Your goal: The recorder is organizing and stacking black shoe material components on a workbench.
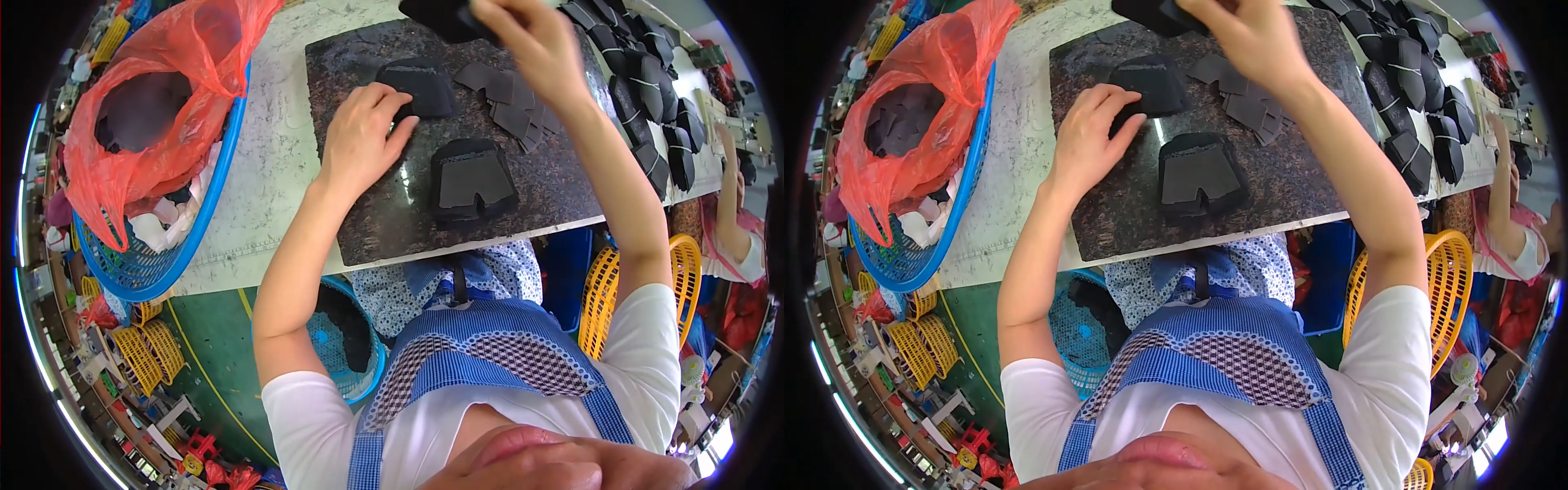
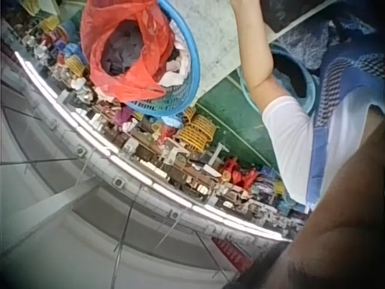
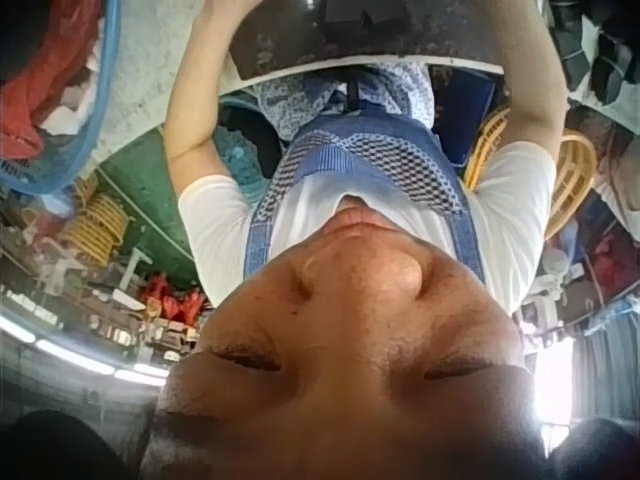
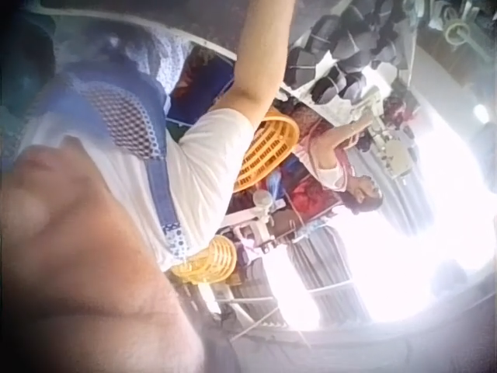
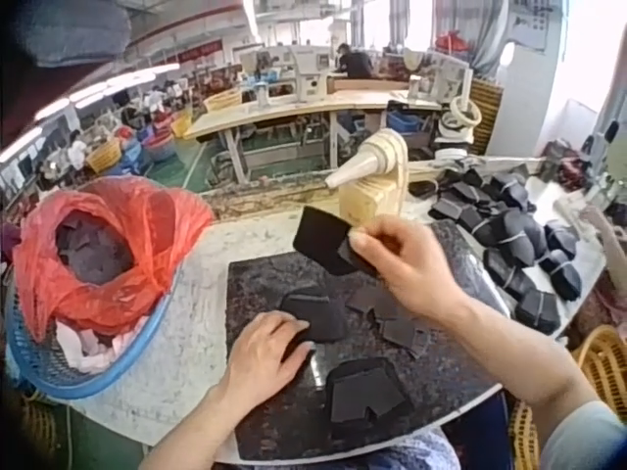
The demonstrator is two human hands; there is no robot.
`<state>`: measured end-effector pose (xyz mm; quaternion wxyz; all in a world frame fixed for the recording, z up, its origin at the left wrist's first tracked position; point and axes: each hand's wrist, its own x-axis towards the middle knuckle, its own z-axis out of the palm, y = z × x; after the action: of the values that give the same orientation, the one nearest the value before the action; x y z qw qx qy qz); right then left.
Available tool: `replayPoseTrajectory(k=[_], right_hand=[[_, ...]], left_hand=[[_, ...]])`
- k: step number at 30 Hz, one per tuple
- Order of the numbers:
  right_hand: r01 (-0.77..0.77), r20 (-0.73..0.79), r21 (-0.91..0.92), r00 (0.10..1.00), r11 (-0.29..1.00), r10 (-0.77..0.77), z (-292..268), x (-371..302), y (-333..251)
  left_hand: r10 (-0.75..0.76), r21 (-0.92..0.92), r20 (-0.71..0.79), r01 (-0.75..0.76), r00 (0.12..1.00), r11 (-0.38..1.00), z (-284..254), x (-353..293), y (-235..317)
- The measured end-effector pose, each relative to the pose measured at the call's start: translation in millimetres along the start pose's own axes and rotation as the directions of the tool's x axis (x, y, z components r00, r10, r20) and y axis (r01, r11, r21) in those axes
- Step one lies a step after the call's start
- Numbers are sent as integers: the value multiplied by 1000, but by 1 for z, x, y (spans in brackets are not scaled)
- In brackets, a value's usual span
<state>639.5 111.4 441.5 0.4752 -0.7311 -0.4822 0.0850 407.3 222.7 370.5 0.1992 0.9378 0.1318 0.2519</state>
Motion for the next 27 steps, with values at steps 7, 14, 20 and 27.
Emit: replayPoseTrajectory(k=[7,14,20,27], right_hand=[[653,337,-166,742,739,-580,-25,-129,4],[251,99,-488,967,836,-233,-25,-52,70],[342,249,-462,935,818,-251,-15,-48,74],[-89,-198,386,964,918,176,-29,-42,58]], left_hand=[[60,45,-97,-56,993,997,4,24,12],[247,-370,520,-45,818,928,21,64,70],[180,-222,691,-31,701,974,31,72,75],[222,-307,600,-35,769,951,33,69,68]])
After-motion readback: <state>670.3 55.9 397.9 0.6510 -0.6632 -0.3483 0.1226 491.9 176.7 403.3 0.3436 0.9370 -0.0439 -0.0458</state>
